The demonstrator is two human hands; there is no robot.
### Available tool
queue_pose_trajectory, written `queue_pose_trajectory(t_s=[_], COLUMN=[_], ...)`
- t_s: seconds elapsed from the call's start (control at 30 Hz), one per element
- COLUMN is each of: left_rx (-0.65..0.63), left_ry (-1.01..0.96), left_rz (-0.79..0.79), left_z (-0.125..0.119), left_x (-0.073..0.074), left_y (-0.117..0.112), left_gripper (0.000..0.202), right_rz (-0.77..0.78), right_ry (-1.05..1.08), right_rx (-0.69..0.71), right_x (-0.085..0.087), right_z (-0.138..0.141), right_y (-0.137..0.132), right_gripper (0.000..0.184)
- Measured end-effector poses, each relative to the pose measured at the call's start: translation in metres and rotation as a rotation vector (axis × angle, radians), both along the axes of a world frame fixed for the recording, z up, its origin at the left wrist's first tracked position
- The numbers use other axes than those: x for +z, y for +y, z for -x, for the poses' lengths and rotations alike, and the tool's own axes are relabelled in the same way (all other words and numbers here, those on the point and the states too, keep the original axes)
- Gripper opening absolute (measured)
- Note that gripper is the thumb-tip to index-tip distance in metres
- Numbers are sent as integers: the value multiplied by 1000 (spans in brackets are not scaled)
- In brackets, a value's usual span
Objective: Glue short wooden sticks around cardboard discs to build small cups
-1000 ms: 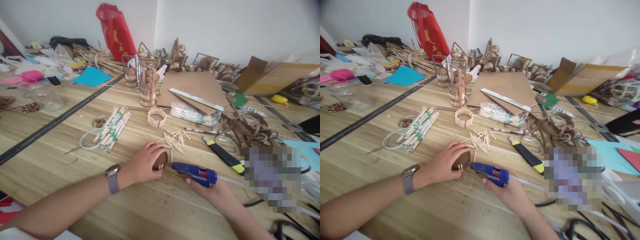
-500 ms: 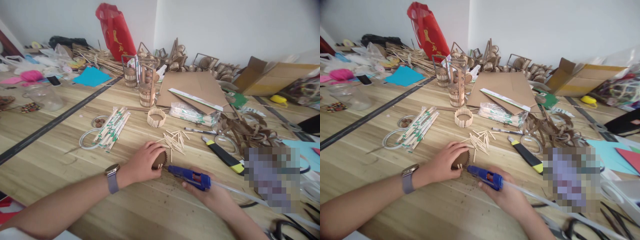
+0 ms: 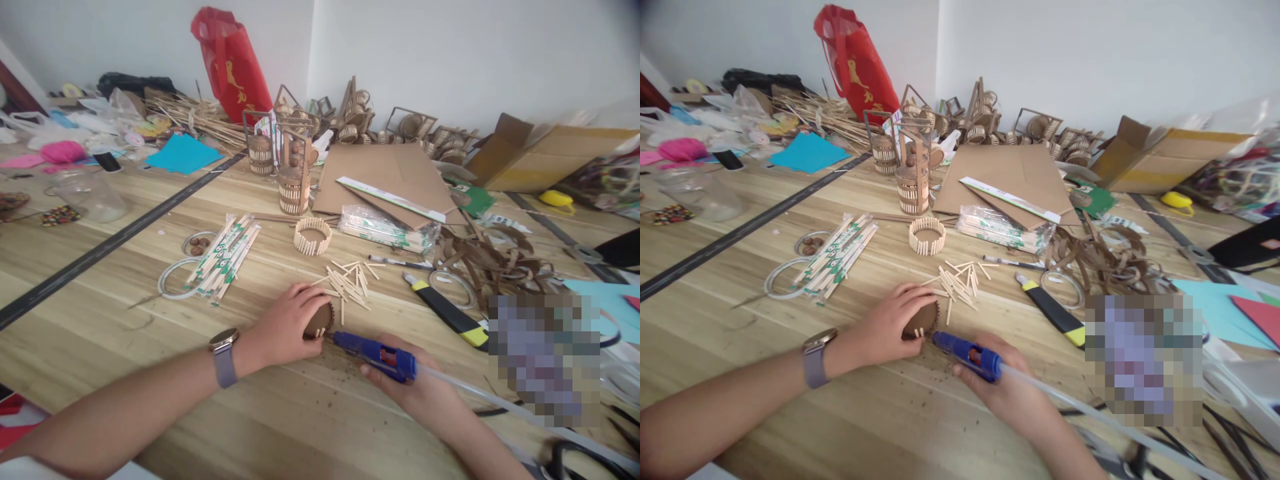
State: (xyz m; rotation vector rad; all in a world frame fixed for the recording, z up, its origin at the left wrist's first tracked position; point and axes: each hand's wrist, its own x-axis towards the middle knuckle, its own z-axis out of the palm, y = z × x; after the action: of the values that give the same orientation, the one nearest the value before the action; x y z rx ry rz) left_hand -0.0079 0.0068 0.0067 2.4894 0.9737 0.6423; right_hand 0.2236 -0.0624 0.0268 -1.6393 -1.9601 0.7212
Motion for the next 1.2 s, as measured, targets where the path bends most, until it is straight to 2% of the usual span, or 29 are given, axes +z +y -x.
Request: queue_pose_trajectory(t_s=[0.77, 0.97, 1.1, 1.2], left_rx=[4, -1, -14, -6], left_ry=[1, 11, 6, 4], left_rz=[-2, -4, 3, 9], left_z=[0, -1, 0, 0], left_x=[1, 1, 0, -1], left_y=[-1, 0, 0, -1], left_gripper=[64, 65, 66, 69], right_rz=[-36, -45, -10, 3], right_ry=[-37, -36, 12, 116], right_rx=[67, 72, 35, -110], right_x=[-5, 0, -1, -4], right_z=[-2, 1, 1, -3], right_y=[2, 3, 5, 6], right_gripper=[27, 28, 26, 26])
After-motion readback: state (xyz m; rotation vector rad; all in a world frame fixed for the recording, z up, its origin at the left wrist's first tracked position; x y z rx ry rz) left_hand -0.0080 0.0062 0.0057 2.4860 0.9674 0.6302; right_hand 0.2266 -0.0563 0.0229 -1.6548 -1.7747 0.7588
